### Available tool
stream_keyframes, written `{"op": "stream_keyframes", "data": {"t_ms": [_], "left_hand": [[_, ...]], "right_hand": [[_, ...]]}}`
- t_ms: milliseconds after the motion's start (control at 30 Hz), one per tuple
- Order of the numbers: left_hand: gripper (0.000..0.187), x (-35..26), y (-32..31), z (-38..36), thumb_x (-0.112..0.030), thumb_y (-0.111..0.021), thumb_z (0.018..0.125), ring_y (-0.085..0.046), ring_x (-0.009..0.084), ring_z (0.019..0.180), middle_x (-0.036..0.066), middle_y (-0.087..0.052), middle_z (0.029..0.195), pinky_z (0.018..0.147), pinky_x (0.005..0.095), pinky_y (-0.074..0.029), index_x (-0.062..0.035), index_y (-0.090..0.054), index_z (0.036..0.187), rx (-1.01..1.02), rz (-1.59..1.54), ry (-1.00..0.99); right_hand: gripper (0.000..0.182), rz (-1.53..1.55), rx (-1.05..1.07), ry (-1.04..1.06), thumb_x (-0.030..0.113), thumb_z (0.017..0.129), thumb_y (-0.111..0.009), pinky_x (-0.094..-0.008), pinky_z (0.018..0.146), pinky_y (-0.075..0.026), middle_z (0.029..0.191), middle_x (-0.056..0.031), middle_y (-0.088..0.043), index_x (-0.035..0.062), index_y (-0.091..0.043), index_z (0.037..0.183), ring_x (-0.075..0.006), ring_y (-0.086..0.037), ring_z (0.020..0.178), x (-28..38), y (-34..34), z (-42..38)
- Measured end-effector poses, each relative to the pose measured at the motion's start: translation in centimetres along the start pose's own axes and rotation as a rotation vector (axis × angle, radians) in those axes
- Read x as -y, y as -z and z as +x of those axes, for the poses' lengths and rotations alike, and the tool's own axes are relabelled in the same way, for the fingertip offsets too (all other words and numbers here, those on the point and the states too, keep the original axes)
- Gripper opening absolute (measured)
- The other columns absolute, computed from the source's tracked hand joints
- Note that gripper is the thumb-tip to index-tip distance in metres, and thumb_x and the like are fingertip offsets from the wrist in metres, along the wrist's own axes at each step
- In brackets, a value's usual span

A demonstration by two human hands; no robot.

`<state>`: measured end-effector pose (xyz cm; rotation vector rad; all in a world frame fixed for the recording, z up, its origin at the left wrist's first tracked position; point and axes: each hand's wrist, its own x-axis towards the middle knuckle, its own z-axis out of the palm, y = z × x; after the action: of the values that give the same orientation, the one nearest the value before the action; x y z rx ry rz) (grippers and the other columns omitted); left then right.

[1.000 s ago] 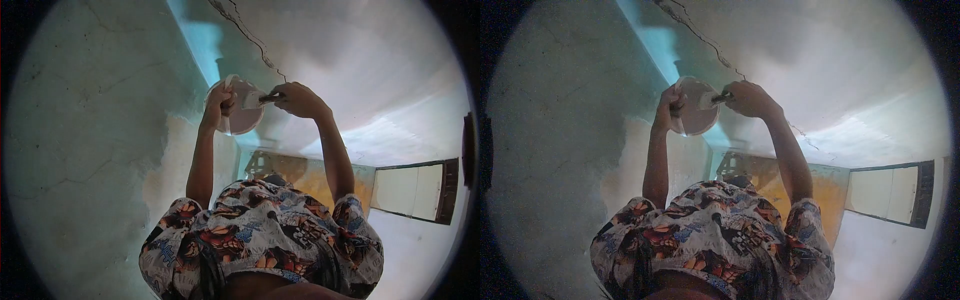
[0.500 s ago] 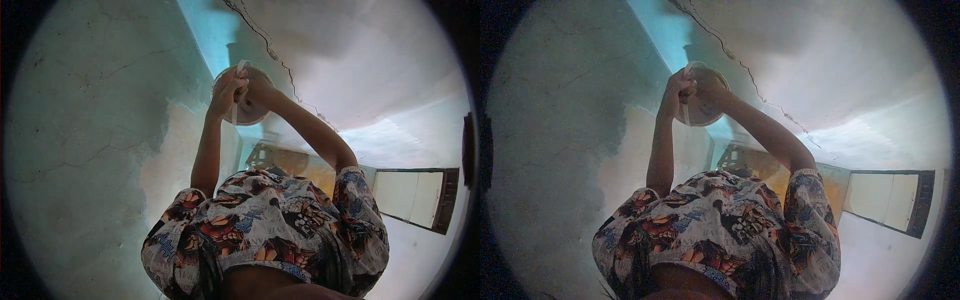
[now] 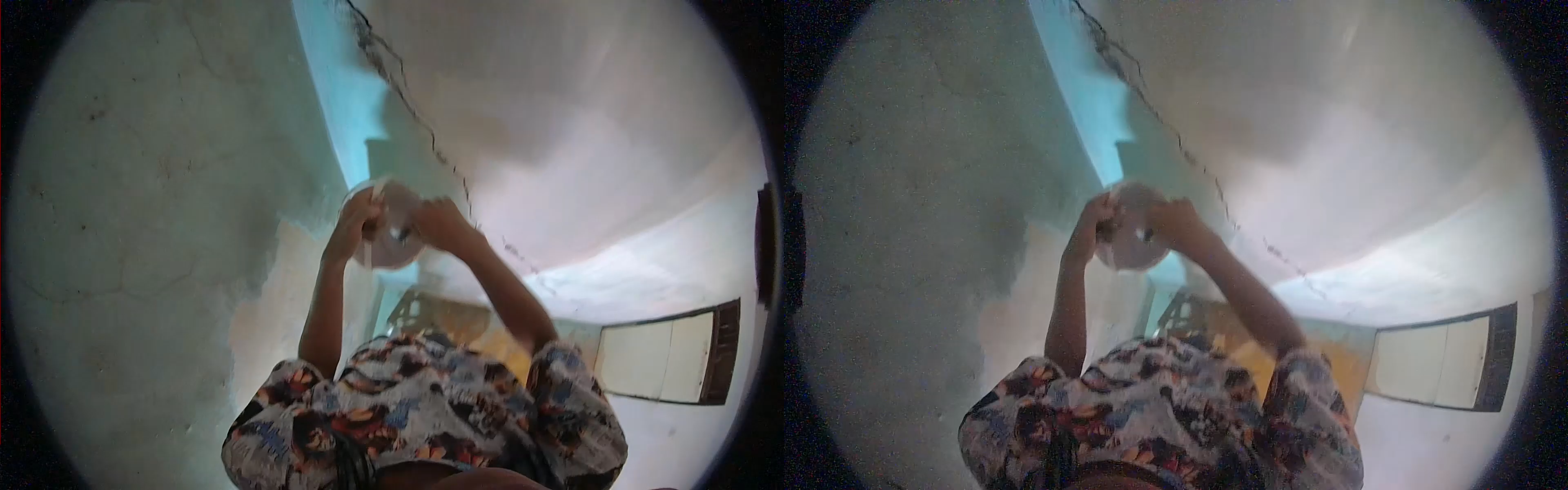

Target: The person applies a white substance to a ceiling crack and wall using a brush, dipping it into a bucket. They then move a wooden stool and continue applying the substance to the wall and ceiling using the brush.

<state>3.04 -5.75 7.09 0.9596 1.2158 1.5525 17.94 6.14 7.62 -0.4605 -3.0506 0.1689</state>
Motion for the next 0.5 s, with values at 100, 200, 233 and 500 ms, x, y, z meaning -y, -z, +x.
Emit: {"op": "stream_keyframes", "data": {"t_ms": [100,200,233,500], "left_hand": [[0.015,0.8,0.7,-0.4,-0.023,-0.049,0.08,-0.036,0.0042,0.048,-0.005,-0.04,0.062,0.044,0.0186,-0.031,-0.0106,-0.048,0.088,0.038,0.021,0.093],[0.012,2.4,1.5,-0.9,-0.022,-0.049,0.081,-0.036,0.0049,0.048,-0.005,-0.039,0.062,0.044,0.0193,-0.031,-0.0116,-0.048,0.086,0.013,-0.076,0.155],[0.013,2.6,1.4,-1.4,-0.022,-0.05,0.08,-0.036,0.0045,0.048,-0.005,-0.041,0.063,0.044,0.0192,-0.031,-0.0112,-0.048,0.086,-0.025,-0.056,0.172],[0.012,3.9,2.4,-1.7,-0.023,-0.053,0.082,-0.034,0.0052,0.048,-0.005,-0.038,0.062,0.042,0.0196,-0.026,-0.0122,-0.047,0.08,-0.032,-0.017,0.316]], "right_hand": [[0.01,0.094,-0.052,-0.157,0.018,0.077,-0.061,-0.0441,0.065,-0.046,0.078,-0.0089,-0.06,0.0133,-0.065,0.085,-0.0307,-0.059,0.076,-1.1,-1.3,-3.6],[0.023,0.396,-0.254,-0.182,0.017,0.079,-0.062,-0.0391,0.06,-0.045,0.079,-0.008,-0.059,0.0164,-0.065,0.102,-0.0292,-0.058,0.068,0.6,-2.1,-7.1],[0.026,0.418,-0.243,-0.206,0.017,0.079,-0.062,-0.0397,0.06,-0.045,0.08,-0.0082,-0.059,0.018,-0.064,0.104,-0.0285,-0.058,0.069,1.0,-3.0,-7.9],[0.024,0.441,-0.363,-0.094,0.01,0.079,-0.063,-0.0369,0.055,-0.045,0.081,-0.0062,-0.061,0.0135,-0.064,0.102,-0.0262,-0.059,0.064,-0.4,-4.7,-9.3]]}}
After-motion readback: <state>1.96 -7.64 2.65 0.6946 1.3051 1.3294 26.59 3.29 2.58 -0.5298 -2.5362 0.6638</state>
